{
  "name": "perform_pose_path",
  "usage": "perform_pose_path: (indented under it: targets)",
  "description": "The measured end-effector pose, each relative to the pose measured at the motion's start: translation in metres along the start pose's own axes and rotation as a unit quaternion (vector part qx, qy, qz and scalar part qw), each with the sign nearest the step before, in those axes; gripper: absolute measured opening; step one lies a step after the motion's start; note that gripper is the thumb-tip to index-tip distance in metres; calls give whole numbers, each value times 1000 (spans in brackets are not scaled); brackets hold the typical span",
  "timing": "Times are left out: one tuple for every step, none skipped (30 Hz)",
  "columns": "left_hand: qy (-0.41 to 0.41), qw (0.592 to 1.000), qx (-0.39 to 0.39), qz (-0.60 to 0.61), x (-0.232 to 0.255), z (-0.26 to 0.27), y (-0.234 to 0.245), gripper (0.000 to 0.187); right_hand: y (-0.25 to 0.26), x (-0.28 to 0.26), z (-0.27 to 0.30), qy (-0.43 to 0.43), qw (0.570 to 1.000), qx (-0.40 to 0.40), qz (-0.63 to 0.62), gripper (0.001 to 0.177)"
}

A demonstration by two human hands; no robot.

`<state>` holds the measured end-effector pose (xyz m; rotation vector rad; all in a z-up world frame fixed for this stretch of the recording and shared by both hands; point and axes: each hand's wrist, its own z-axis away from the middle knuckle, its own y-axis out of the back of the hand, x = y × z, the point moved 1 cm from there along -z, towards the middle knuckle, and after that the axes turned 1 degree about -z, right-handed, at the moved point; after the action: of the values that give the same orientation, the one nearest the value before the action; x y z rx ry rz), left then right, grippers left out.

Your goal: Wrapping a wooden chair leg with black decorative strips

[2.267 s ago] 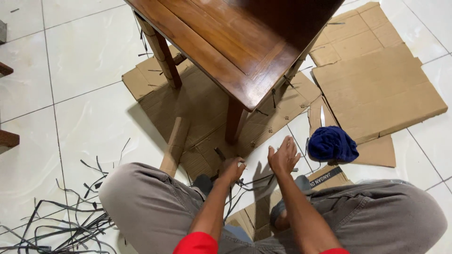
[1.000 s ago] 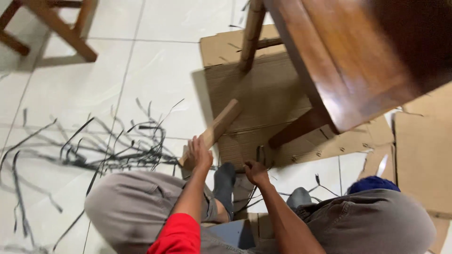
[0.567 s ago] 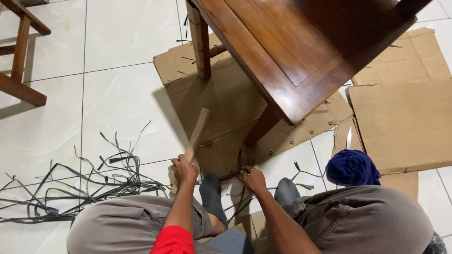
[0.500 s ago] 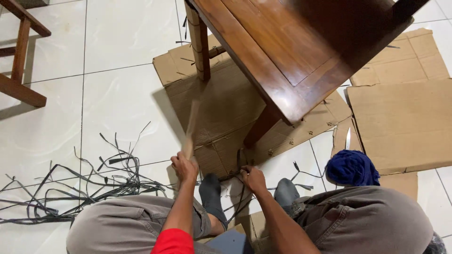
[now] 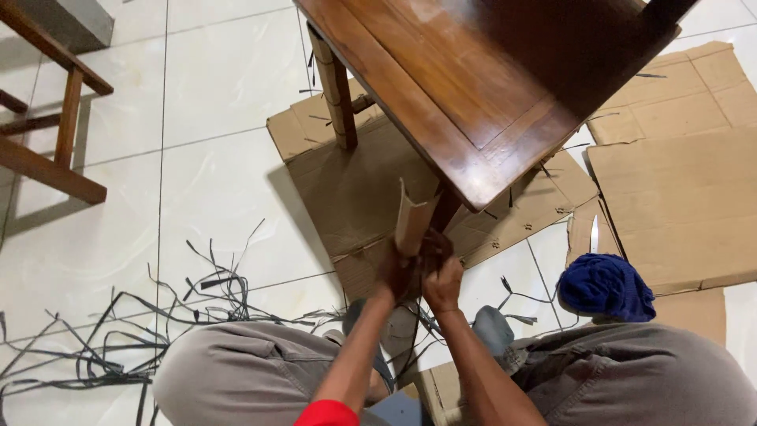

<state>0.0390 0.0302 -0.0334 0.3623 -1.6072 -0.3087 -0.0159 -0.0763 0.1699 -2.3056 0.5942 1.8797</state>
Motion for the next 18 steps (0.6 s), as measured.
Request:
perform_pose_path:
  targets:
    - [151, 983, -35, -95, 12, -1, -9, 70, -1, 25, 6, 30, 997, 27, 59, 32]
    - [296, 934, -70, -185, 26, 3, -23, 87, 3, 51, 13, 58, 989, 56, 122, 28]
    - [292, 935, -77, -186, 36, 8, -15, 87, 3, 60, 15, 56, 989, 62, 125, 28]
    - [210, 965, -88, -130, 48, 13, -7, 73, 3, 70, 17, 99, 981, 73, 150, 45]
    - [125, 985, -98, -72, 59, 17, 1, 59, 3, 79, 18, 140, 971, 84, 176, 67]
    - [122, 985, -103, -71, 72, 22, 3, 59, 8, 76, 17, 139, 970, 89, 178, 67]
    - [62, 992, -82, -70, 87, 26, 6, 65, 12, 74, 16, 109, 978, 81, 157, 69]
    - [4, 996, -59, -70, 100, 33, 12, 73, 15, 72, 18, 77, 985, 71, 134, 73]
    - [3, 996, -63, -70, 94, 31, 3, 73, 19, 72, 17, 75, 985, 74, 135, 73]
    - [-35, 996, -10, -78, 89, 28, -3, 80, 20, 71, 15, 98, 982, 80, 142, 72]
    - [-74, 993, 42, -86, 85, 25, -8, 88, 22, 70, 14, 121, 978, 86, 149, 72]
    - [-75, 993, 40, -86, 106, 23, 1, 88, 23, 61, 9, 120, 978, 87, 149, 72]
    - [-16, 998, -18, -59, 125, 20, 9, 99, 24, 53, 5, 114, 979, 88, 144, 68]
    - [44, 996, -75, -31, 145, 18, 17, 117, 26, 43, 0, 108, 981, 87, 139, 64]
    - [44, 996, -75, -31, 135, 15, 8, 117, 27, 31, -4, 107, 981, 87, 140, 64]
    - [38, 997, -51, -41, 125, 12, 0, 114, 28, 19, -9, 93, 983, 81, 138, 61]
    - [32, 998, -27, -51, 114, 9, -8, 110, 29, 7, -14, 80, 985, 74, 137, 58]
    - [33, 998, -27, -51, 126, 10, -4, 110, 29, 15, -15, 79, 985, 74, 137, 58]
